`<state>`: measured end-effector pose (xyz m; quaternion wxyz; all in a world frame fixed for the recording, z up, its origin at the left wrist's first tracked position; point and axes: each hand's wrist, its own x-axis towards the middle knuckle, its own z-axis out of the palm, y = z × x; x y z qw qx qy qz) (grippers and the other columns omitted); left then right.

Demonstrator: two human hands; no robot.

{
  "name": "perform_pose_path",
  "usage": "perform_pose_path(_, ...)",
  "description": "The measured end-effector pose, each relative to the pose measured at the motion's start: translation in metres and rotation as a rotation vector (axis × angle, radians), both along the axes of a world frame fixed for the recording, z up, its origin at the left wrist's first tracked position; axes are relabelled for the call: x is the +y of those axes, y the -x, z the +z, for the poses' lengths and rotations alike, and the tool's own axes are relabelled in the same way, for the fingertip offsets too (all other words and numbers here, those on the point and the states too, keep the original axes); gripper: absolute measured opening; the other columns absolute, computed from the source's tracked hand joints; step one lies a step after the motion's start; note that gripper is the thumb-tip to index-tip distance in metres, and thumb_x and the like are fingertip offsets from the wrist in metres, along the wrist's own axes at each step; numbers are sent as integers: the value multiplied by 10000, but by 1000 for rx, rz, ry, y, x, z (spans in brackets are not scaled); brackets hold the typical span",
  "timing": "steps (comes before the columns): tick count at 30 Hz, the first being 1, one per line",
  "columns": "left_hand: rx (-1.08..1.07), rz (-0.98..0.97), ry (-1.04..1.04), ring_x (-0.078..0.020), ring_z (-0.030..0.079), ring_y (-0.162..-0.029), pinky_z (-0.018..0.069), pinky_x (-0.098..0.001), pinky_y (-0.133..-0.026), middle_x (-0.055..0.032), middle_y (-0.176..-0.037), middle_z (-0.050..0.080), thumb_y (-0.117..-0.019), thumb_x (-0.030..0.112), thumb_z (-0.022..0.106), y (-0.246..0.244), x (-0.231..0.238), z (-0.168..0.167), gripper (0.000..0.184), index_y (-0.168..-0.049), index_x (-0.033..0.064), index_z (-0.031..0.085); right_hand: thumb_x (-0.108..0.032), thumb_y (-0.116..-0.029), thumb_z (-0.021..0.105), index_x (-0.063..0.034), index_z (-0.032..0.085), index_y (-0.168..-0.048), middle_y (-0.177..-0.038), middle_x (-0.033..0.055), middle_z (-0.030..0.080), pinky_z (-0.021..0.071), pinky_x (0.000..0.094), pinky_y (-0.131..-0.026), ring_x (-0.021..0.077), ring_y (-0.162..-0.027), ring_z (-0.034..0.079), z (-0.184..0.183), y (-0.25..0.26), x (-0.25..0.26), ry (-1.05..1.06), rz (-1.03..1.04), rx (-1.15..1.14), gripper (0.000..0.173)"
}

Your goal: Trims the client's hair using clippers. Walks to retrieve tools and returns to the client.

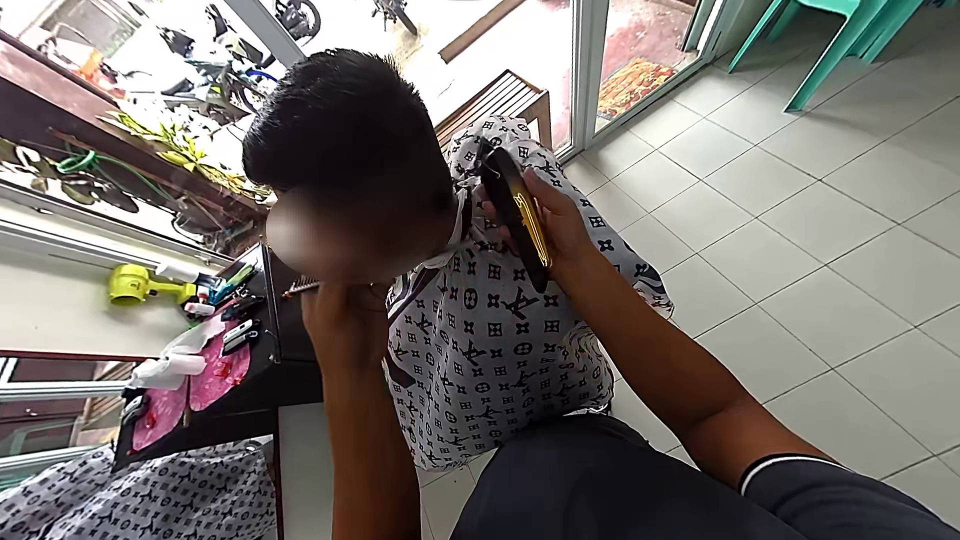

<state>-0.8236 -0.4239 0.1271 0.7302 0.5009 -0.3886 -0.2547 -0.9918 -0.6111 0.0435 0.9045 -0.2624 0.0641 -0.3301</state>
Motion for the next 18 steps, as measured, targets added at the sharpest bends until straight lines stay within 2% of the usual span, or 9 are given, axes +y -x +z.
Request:
perform_pose_path(1, 81, -29, 39, -89, 692, -873, 599, -252, -777, 36, -1000, 691, -1096, 235, 422, 0, -1, 13, 158, -1174, 197, 555, -337, -1107, 385, -102, 545, -1317, -1153, 100, 705, 625, 281, -728, 176, -948, 730, 2, 6, 5, -27, -47, 61, 353)
perform_pose_path(3, 113, 33, 63, -105, 725, -945, 619, -242, -791, 1, -1084, 721, -1120, 226, 377, 0, -10, 32, 211, -1155, 159, 574, -312, -1100, 422, -83, 559, -1296, -1126, 115, 706, 627, 311, -727, 196, -932, 729, 0, 19, 13, -33, -76, 186, 332)
perform_pose_path(6, -17, 188, -3, -113, 760, -908, 626, -216, -726, -38, -1065, 770, -1115, 164, 421, -4, -19, 36, 209, -1092, 102, 619, -366, -1107, 351, -111, 569, -1302, -1171, 91, 709, 617, 249, -647, 149, -876, 734, -10, 41, 19, -23, -65, 159, 388)
perform_pose_path(9, -282, 198, -136, -133, 764, -879, 638, -258, -721, -24, -1038, 777, -1070, 140, 512, -15, -12, 27, 122, -1053, 102, 628, -384, -1092, 420, -159, 562, -1336, -1160, 78, 709, 624, 275, -623, 158, -857, 733, -20, 59, 20, 50, -99, 252, 362)
perform_pose_path(11, -272, 115, -84, -128, 763, -886, 634, -247, -718, -30, -1051, 779, -1077, 139, 468, -23, -7, 29, 185, -1054, 119, 650, -279, -1011, 594, -153, 504, -1372, -1098, 89, 710, 636, 339, -650, 194, -844, 736, -19, 64, 23, 299, -176, 459, 393)
perform_pose_path(13, -156, 87, -12, -112, 764, -885, 625, -215, -694, -34, -1076, 777, -1112, 170, 400, -30, -6, 35, 219, -1078, 139, 615, -237, -878, 782, -124, 481, -1429, -1177, 65, 691, 621, 342, -750, 165, -909, 713, -13, 66, 28, 727, -310, 692, 638)
perform_pose_path(15, -181, 121, -82, -105, 763, -856, 624, -221, -691, -6, -1049, 777, -1099, 156, 426, -36, -5, 36, 104, -1101, 156, 530, -259, -833, 849, -87, 513, -1435, -1284, 119, 641, 586, 434, -853, 228, -1021, 677, -4, 65, 33, 1112, -458, 881, 711)
perform_pose_path(16, -221, 117, -125, -114, 762, -847, 629, -239, -704, 0, -1030, 775, -1084, 147, 459, -39, -4, 34, 64, -1109, 150, 518, -260, -826, 855, -80, 535, -1433, -1284, 143, 638, 574, 475, -857, 261, -1028, 669, 1, 64, 36, 1227, -516, 929, 710)
perform_pose_path(18, -219, 66, -115, -123, 761, -857, 632, -253, -727, -4, -1028, 771, -1071, 136, 462, -49, -2, 31, 70, -1124, 153, 503, -269, -833, 848, -84, 546, -1431, -1282, 138, 636, 574, 463, -853, 254, -1032, 663, 9, 63, 39, 1313, -557, 952, 694)
